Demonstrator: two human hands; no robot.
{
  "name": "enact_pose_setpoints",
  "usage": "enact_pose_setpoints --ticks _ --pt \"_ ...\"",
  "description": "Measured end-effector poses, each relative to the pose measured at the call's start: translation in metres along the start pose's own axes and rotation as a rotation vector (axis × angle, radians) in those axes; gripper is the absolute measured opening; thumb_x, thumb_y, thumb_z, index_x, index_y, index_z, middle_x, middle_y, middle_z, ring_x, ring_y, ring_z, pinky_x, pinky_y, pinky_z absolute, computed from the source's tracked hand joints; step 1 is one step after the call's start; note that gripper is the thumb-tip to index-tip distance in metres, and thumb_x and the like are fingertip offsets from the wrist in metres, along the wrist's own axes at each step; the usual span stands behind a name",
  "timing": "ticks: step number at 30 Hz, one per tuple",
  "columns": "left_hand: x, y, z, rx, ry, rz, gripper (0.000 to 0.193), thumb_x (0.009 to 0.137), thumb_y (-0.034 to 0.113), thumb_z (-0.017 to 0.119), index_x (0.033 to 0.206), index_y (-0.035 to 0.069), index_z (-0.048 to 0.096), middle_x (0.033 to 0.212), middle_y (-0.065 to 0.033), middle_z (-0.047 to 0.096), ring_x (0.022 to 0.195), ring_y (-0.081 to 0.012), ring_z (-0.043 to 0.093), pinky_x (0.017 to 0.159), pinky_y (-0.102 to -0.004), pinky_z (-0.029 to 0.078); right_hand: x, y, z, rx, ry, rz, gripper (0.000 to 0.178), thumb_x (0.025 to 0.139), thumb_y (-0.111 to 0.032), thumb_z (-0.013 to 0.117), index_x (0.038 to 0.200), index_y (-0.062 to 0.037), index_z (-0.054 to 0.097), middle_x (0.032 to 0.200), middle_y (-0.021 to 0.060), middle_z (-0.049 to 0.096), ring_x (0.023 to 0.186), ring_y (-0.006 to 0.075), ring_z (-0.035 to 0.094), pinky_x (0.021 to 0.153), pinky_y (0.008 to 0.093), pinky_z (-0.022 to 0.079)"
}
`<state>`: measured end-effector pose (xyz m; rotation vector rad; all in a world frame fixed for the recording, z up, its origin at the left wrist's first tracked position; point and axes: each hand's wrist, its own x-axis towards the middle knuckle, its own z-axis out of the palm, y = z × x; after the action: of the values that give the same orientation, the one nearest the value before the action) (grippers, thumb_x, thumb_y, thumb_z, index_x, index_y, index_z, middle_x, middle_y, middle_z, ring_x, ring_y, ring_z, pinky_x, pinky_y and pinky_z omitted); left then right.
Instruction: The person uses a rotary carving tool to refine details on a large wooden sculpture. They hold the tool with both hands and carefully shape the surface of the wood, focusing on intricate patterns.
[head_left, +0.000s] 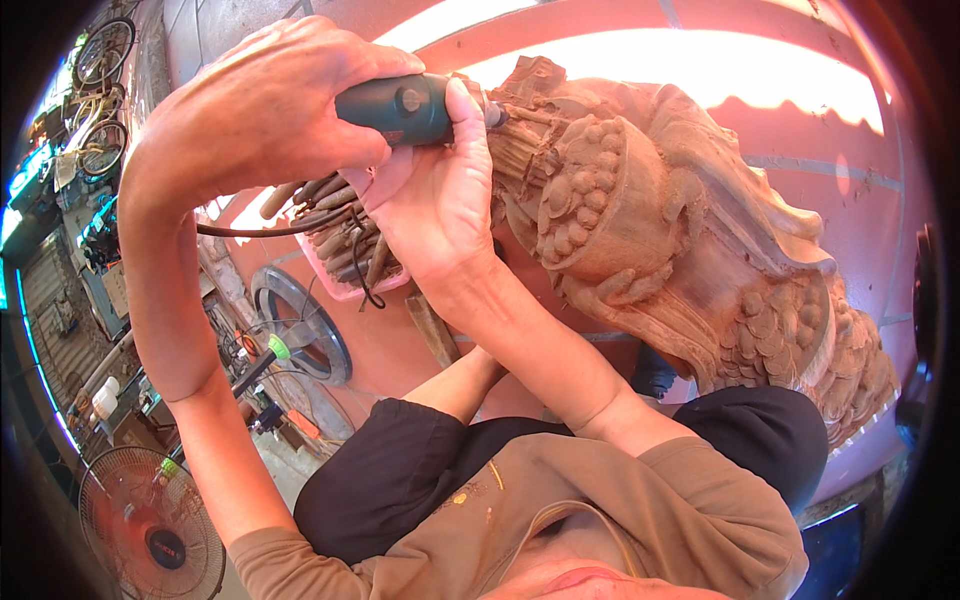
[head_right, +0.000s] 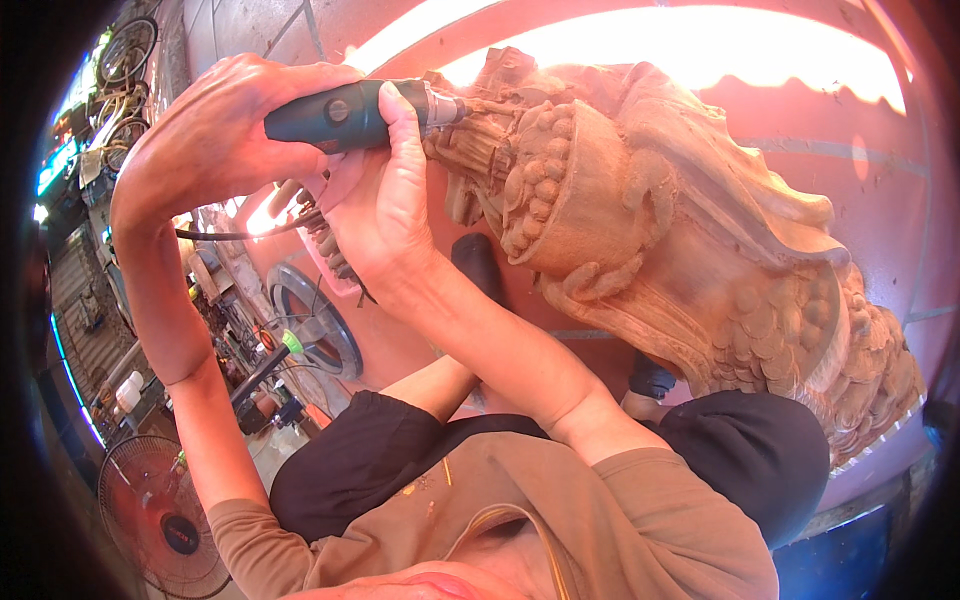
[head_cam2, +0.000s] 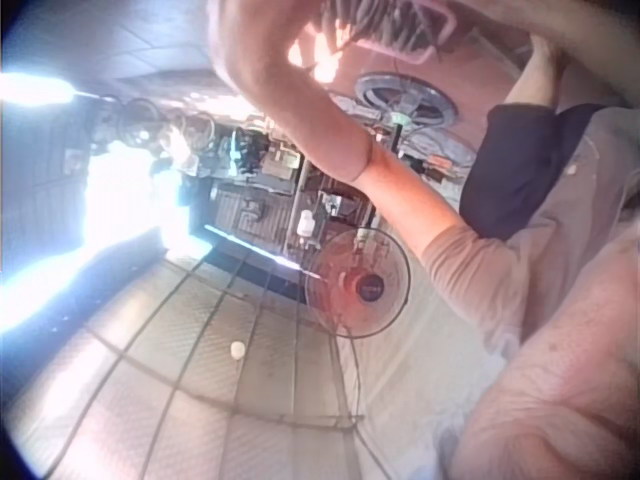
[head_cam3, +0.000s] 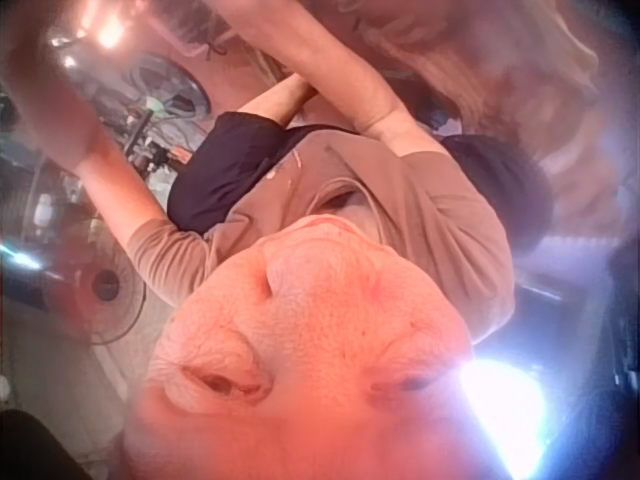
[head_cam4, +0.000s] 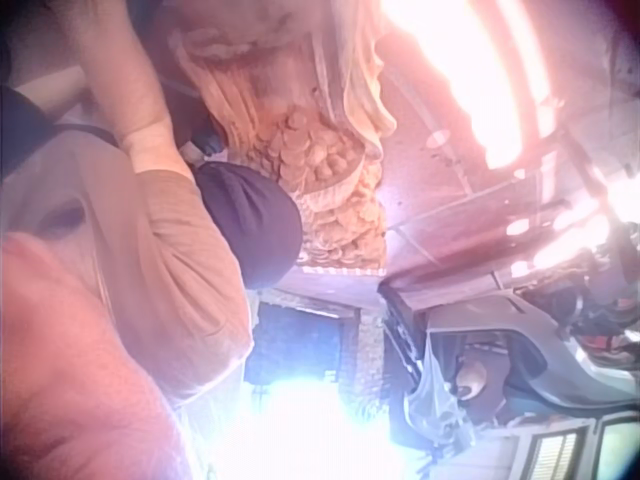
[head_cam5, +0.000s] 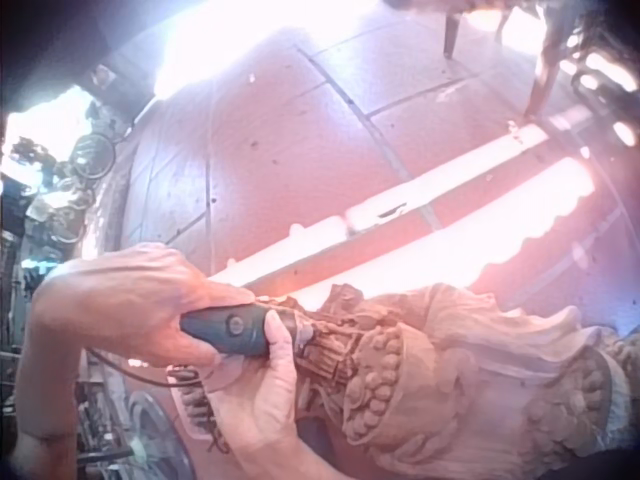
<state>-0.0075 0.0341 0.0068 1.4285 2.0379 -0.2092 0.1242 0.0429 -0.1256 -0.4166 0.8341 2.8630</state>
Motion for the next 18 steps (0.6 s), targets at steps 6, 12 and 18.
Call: enact_pose_setpoints --ticks 6,12,18 --pt "0.001 0.006 -0.006 -0.044 -0.049 -0.027 0.058 0.066 0.018 0.072 0.124 0.007 0.070 0.076 -0.0217 0.065 0.070 -0.0438 0.062 0.069 -0.0434 0.051 -0.006 -0.001 0.001 -0.008 -0.003 -0.017 0.036 0.106 -0.043 0.058 0.127 -0.0136 0.060 0.131 0.0036 0.066 0.128 0.0223 0.060 0.110 0.0473 0.051" --pt "-0.010 0.006 -0.005 -0.074 -0.013 -0.003 0.064 0.066 0.018 0.076 0.128 0.007 0.069 0.087 -0.0211 0.070 0.076 -0.0408 0.066 0.073 -0.0421 0.053 -0.016 0.002 0.011 -0.031 0.019 -0.041 0.033 0.106 -0.041 0.059 0.126 -0.0144 0.061 0.130 0.0029 0.066 0.124 0.0204 0.062 0.103 0.0442 0.054" --pt "-0.020 0.003 0.002 -0.133 -0.047 -0.133 0.066 0.066 0.013 0.077 0.132 0.007 0.068 0.095 -0.0207 0.072 0.084 -0.0413 0.068 0.079 -0.0418 0.054 -0.014 0.003 0.000 -0.079 0.065 -0.027 0.033 0.106 -0.040 0.059 0.126 -0.0144 0.061 0.127 0.0021 0.067 0.121 0.0183 0.063 0.100 0.0423 0.057"
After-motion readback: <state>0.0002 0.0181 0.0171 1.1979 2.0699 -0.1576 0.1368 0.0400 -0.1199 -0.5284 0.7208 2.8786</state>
